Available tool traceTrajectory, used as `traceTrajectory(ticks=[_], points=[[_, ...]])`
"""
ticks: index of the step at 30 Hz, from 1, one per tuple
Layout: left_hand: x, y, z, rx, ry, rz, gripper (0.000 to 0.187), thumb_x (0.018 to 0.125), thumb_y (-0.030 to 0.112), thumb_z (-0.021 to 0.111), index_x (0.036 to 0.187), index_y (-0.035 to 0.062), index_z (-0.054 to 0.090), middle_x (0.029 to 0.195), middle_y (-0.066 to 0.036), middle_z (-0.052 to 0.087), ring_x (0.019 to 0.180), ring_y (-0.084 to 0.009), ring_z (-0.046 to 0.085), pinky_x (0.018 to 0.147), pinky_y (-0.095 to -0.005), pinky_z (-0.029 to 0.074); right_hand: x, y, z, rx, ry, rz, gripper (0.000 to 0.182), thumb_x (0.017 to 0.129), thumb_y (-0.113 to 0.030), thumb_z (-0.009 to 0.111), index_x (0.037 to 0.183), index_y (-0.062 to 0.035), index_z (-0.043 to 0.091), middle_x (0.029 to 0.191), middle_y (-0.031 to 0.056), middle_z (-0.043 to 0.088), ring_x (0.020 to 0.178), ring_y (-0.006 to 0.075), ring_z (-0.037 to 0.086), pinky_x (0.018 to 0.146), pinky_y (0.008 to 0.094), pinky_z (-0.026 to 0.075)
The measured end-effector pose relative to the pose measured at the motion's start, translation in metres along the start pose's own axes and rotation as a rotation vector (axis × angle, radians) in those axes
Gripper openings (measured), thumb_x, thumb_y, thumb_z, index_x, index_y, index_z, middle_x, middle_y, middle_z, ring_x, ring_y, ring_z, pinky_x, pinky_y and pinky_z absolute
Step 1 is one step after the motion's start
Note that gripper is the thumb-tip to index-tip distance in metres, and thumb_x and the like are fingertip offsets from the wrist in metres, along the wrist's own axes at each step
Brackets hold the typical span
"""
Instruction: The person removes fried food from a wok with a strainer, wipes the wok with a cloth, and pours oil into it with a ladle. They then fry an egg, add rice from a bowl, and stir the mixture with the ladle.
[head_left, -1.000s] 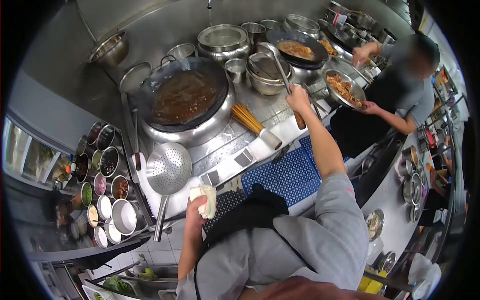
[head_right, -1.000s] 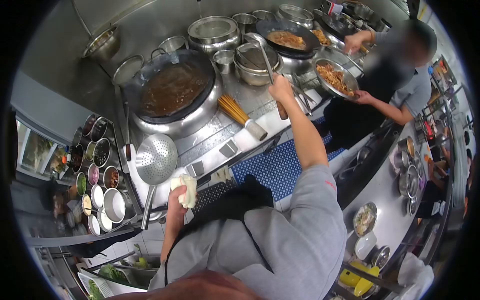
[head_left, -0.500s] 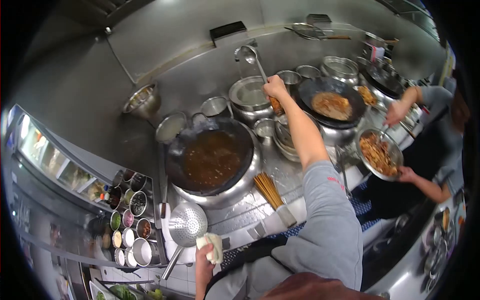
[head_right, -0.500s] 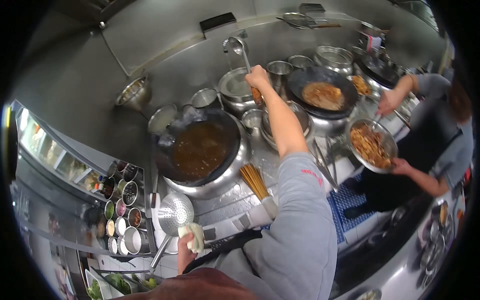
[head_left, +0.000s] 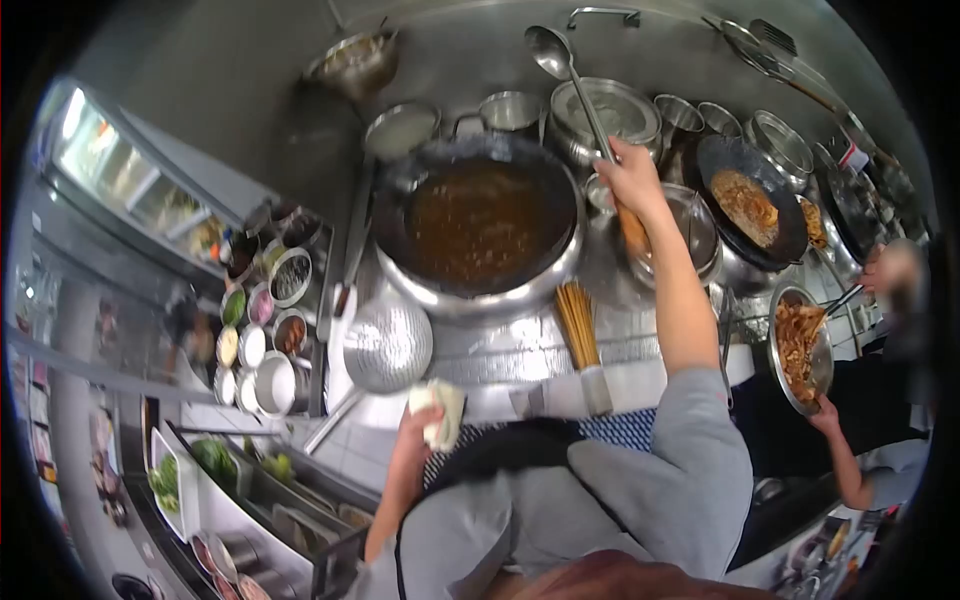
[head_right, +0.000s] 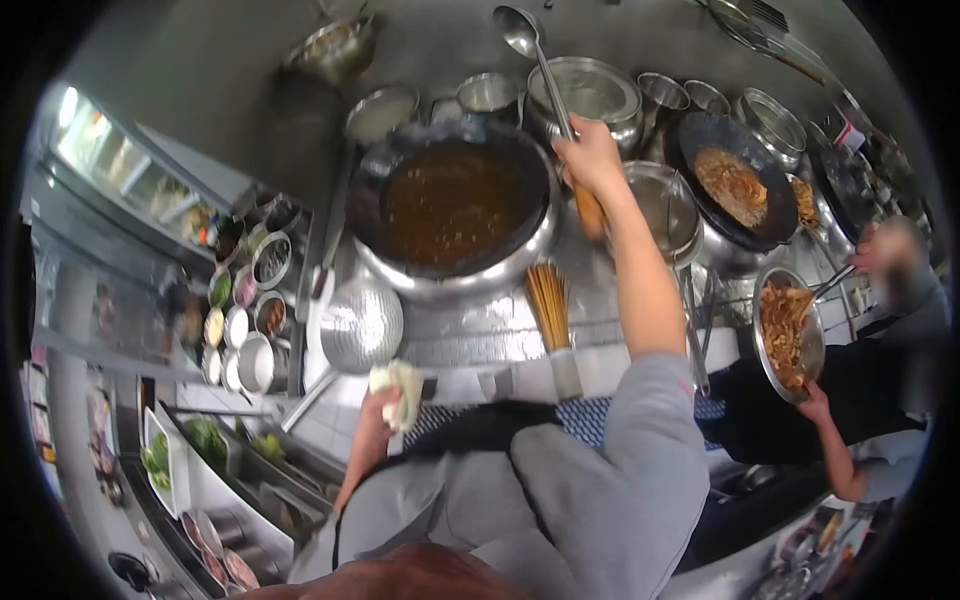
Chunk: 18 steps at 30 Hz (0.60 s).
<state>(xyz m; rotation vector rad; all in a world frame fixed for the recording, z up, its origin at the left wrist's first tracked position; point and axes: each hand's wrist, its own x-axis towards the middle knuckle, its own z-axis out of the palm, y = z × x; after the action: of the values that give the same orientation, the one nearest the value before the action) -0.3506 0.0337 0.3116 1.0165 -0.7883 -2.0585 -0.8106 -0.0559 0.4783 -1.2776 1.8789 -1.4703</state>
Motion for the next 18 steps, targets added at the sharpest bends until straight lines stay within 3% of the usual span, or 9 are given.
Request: traceTrajectory(ticks=[1,4,8,12,16,18], points=[[0.007,0.0,0.005,-0.018,-0.055,0.002,0.05,0.07,0.011,0.069,0.115,-0.0017,0.051,0.095,-0.013,0.063,0.077,-0.0223,0.065,0.066,-0.0342,0.055,-0.04,-0.002,0.007,0.122,-0.024,0.038,0.031,0.08,-0.007,0.059,0.11,0.0001,0.063,0.061,0.0043,0.054,0.037,0.0106,0.048,0.036,0.0267,0.038],[0.018,0.008,-0.003,0.028,-0.221,-0.099,0.048,0.07,0.013,0.07,0.113,-0.0026,0.053,0.094,-0.012,0.064,0.076,-0.0197,0.064,0.065,-0.0318,0.054,-0.119,0.001,0.039,0.15,-0.062,0.249,0.039,0.082,-0.006,0.059,0.12,0.0021,0.057,0.062,-0.0001,0.053,0.039,0.0081,0.046,0.035,0.0253,0.037],[0.017,0.019,-0.012,0.082,-0.399,-0.156,0.047,0.07,0.016,0.072,0.11,-0.004,0.056,0.092,-0.011,0.064,0.077,-0.0181,0.064,0.067,-0.03,0.054,-0.155,0.007,0.088,0.168,-0.194,0.315,0.02,0.08,-0.003,0.059,0.097,0.0066,0.061,0.061,0.0034,0.054,0.039,0.0105,0.049,0.035,0.0267,0.038],[0.0,0.022,-0.041,0.065,-0.512,-0.178,0.049,0.07,0.015,0.071,0.112,-0.0044,0.055,0.096,-0.012,0.064,0.08,-0.0195,0.065,0.07,-0.0317,0.054,-0.15,0.023,0.13,0.063,-0.157,0.344,0.009,0.079,-0.002,0.06,0.084,0.0054,0.058,0.061,0.005,0.055,0.039,0.0128,0.05,0.035,0.0282,0.039],[-0.021,0.006,-0.081,0.048,-0.414,-0.162,0.049,0.07,0.019,0.069,0.11,-0.0042,0.054,0.085,-0.013,0.064,0.067,-0.0212,0.064,0.058,-0.0326,0.056,-0.138,0.018,0.158,0.082,-0.085,0.434,0.009,0.082,-0.005,0.06,0.076,0.0018,0.058,0.061,0.0059,0.056,0.041,0.0134,0.051,0.038,0.0286,0.041],[-0.031,0.007,-0.104,0.021,-0.418,-0.213,0.051,0.071,0.017,0.069,0.113,-0.0044,0.053,0.092,-0.014,0.065,0.076,-0.0216,0.065,0.067,-0.0329,0.055,-0.14,0.005,0.166,0.151,-0.084,0.53,0.012,0.084,-0.008,0.06,0.075,-0.0013,0.055,0.061,0.0056,0.057,0.043,0.0119,0.051,0.038,0.025,0.042]])
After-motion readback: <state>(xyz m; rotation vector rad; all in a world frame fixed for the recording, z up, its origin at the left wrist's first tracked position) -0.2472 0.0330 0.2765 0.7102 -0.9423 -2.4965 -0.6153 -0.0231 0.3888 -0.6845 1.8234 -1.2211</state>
